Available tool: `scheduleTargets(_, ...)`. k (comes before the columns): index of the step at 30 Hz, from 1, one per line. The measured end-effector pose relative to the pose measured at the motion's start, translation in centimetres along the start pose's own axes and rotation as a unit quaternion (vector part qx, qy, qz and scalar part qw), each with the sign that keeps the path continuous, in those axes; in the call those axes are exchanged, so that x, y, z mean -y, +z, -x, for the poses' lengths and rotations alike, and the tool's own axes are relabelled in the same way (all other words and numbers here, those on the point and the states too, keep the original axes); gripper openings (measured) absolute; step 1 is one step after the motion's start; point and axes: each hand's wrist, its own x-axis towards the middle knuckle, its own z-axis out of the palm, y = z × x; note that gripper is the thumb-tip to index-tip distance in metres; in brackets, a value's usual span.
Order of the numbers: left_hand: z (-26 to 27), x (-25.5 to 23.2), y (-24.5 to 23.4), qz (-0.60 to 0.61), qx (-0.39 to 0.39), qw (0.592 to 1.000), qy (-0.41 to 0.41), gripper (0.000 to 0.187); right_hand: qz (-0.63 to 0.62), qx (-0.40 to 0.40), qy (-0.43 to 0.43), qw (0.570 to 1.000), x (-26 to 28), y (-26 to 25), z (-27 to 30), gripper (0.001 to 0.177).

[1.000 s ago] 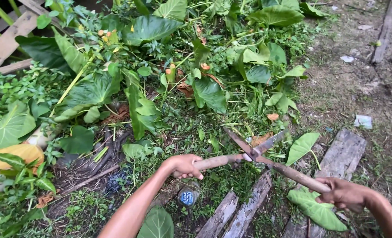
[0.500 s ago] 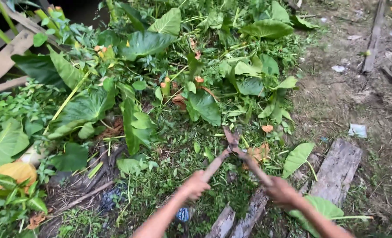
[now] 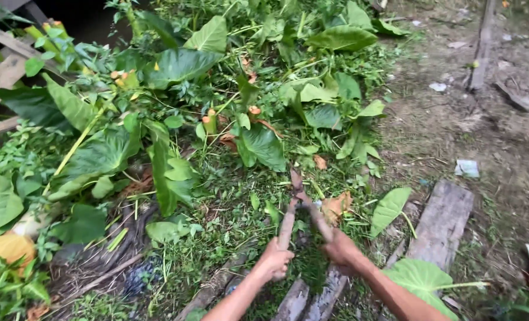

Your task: Clearing large leafy plants and stalks using garden shears in an outdoor backyard area.

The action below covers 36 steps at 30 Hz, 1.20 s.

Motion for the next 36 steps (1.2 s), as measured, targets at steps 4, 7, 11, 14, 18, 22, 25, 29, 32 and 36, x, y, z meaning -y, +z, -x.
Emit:
scheduleTargets(4,3.0,-3.0,-11.8,-0.164,0.167,0.972,0.009,0.042,0.055,0.176,-0.014,0.983,-0.8,-10.2,4.7,0.041)
scheduleTargets(7,4.2,-7.1,-16.7,-0.242,0.245,0.939,0.001,0.039,-0.01,0.248,-0.016,0.969,-3.3,-13.8,5.0,0.049)
scheduleTargets(11,2.0,-5.4,-14.3,-0.187,0.234,0.954,0.001,0.034,0.046,0.208,-0.076,0.974,2.3,-10.8,4.9,0.033)
scheduleTargets(14,-1.6,0.3,-2.2,-0.166,-0.012,0.985,0.045,0.036,0.074,-0.029,-0.056,0.995,-7.3,14.7,-9.6,0.03)
scheduleTargets(18,0.4,-3.2,-6.6,-0.162,0.031,0.986,0.006,0.043,-0.121,0.08,0.089,0.985,7.0,1.0,4.8,0.048)
scheduleTargets(22,1.7,-6.7,-16.3,-0.248,0.145,0.958,0.006,0.041,-0.089,0.191,0.029,0.977,4.3,-9.2,4.6,0.055)
scheduleTargets(25,3.7,-7.9,-22.0,-0.246,0.223,0.943,-0.022,0.038,-0.079,0.304,-0.001,0.95,4.4,-14.0,4.2,0.059)
scheduleTargets(29,7.2,-8.5,-25.7,-0.289,0.232,0.926,-0.076,0.034,-0.071,0.4,0.005,0.914,3.8,-13.1,0.6,0.064)
scheduleTargets(32,7.3,-7.8,-27.6,-0.285,0.177,0.939,-0.078,0.034,-0.013,0.331,0.016,0.944,9.1,-10.7,2.2,0.063)
scheduleTargets(36,4.4,-4.9,-29.5,-0.241,0.13,0.96,-0.055,0.036,0.056,0.293,-0.076,0.951,13.4,-7.0,-1.4,0.052)
